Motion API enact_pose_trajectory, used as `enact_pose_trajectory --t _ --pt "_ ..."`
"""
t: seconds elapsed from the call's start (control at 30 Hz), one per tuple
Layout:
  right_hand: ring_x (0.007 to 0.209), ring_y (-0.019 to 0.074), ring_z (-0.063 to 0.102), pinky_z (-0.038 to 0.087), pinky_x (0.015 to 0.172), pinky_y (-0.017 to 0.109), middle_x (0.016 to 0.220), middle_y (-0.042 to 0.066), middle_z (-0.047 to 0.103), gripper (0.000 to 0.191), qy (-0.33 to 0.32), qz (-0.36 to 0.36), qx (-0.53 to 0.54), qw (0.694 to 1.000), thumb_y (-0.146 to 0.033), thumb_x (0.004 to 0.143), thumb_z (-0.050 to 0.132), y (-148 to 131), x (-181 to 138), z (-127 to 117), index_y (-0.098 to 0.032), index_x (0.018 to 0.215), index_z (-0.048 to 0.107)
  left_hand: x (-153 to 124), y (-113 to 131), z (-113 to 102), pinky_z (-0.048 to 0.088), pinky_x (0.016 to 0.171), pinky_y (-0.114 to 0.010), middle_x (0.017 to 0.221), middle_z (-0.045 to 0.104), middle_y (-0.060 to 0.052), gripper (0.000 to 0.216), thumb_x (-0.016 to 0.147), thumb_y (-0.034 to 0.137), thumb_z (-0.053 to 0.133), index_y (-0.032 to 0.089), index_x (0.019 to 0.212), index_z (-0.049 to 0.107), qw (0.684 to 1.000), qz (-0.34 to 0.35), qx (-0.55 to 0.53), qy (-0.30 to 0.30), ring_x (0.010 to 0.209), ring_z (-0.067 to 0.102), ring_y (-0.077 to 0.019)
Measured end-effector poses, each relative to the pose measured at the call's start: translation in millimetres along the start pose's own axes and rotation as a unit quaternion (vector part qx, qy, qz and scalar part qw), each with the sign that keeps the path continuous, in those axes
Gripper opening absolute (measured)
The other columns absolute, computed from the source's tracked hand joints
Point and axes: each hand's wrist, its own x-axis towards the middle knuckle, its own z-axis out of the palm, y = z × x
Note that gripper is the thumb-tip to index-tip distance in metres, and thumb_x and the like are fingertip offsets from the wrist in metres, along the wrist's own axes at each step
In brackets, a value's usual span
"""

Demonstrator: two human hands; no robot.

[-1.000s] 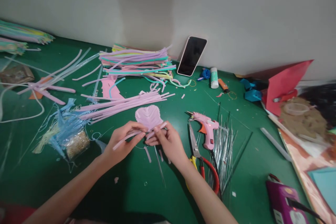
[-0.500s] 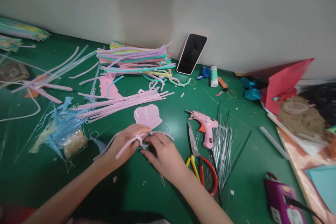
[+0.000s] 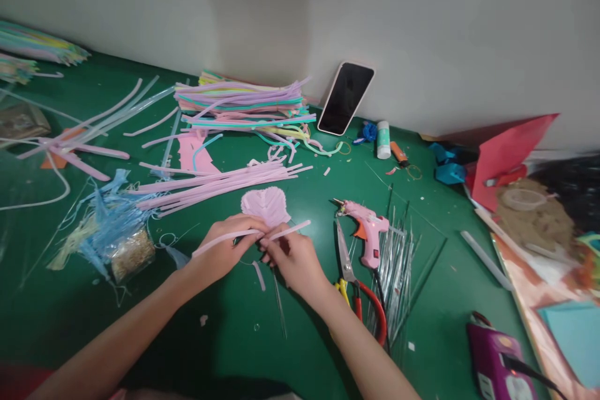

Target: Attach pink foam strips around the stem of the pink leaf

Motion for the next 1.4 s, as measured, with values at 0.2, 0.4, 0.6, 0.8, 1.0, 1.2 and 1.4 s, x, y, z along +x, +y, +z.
enact_pose_trajectory --t 0.2,0.4,0.6,0.8,1.0,1.2,1.4 --pt "0.054 0.0113 0.064 0.054 0.052 0.023 0.067 -0.001 0.067 0.029 0.06 0.035 0.142 0.987 -0.045 0.085 0.062 5 5 -1 -0.018 0.082 0.054 -6 0 -6 0.048 0.084 -0.027 0.097 0.072 -0.001 0.019 0.094 0.019 0.046 0.021 0.096 0.064 1.0 -0.024 0.017 -0.01 0.093 0.066 -0.0166" --pt "0.055 0.0127 0.067 0.057 0.053 0.025 0.068 -0.001 0.068 0.033 0.119 0.063 0.161 0.978 -0.049 0.081 0.065 3 6 3 -0.019 0.082 0.05 -13 -2 -15 0.047 0.098 -0.03 0.107 0.071 -0.004 0.02 0.096 0.02 0.042 0.02 0.1 0.062 0.998 -0.021 -0.005 -0.061 0.11 0.063 -0.0188" --pt "0.033 0.0095 0.051 0.038 0.035 0.019 0.046 -0.004 0.059 0.033 0.148 0.086 0.077 0.982 -0.05 0.083 0.061 -7 1 -1 -0.019 0.075 0.054 -17 -9 -22 0.042 0.107 -0.038 0.112 0.07 -0.008 0.015 0.095 0.017 0.045 0.018 0.096 0.059 0.998 0.052 0.016 -0.037 0.118 0.059 -0.019" --pt "0.051 0.0145 0.059 0.043 0.049 0.026 0.062 0.001 0.067 0.02 0.194 0.022 -0.156 0.968 -0.038 0.078 0.069 -10 -2 -17 -0.019 0.071 0.071 -23 -18 -31 0.037 0.111 -0.044 0.117 0.067 -0.008 0.012 0.091 0.014 0.052 0.019 0.093 0.063 0.985 0.118 0.12 -0.024 0.121 0.056 -0.0193" --pt "0.065 0.0161 0.063 0.046 0.06 0.027 0.07 0.002 0.068 0.014 0.201 -0.048 -0.244 0.948 -0.024 0.079 0.066 -4 -2 -15 -0.02 0.067 0.072 -31 -34 -26 0.033 0.112 -0.046 0.116 0.068 -0.005 0.013 0.091 0.016 0.052 0.021 0.093 0.064 0.975 0.134 0.168 -0.051 0.128 0.049 -0.0207" --pt "0.063 0.0154 0.061 0.044 0.058 0.027 0.068 0.002 0.066 0.015 0.193 -0.046 -0.244 0.949 -0.022 0.079 0.066 -4 -4 -14 -0.02 0.065 0.069 -28 -27 -29 0.033 0.113 -0.044 0.111 0.071 -0.003 0.013 0.089 0.014 0.052 0.02 0.09 0.063 0.977 0.123 0.161 -0.064 0.13 0.048 -0.0198" --pt "0.066 0.0161 0.061 0.045 0.061 0.027 0.07 0.002 0.066 0.014 0.185 -0.039 -0.231 0.955 -0.023 0.08 0.066 -1 -3 -16 -0.021 0.067 0.071 -26 -27 -30 0.034 0.112 -0.046 0.111 0.072 -0.003 0.015 0.092 0.019 0.051 0.021 0.087 0.065 0.981 0.099 0.153 -0.072 0.13 0.048 -0.0224"
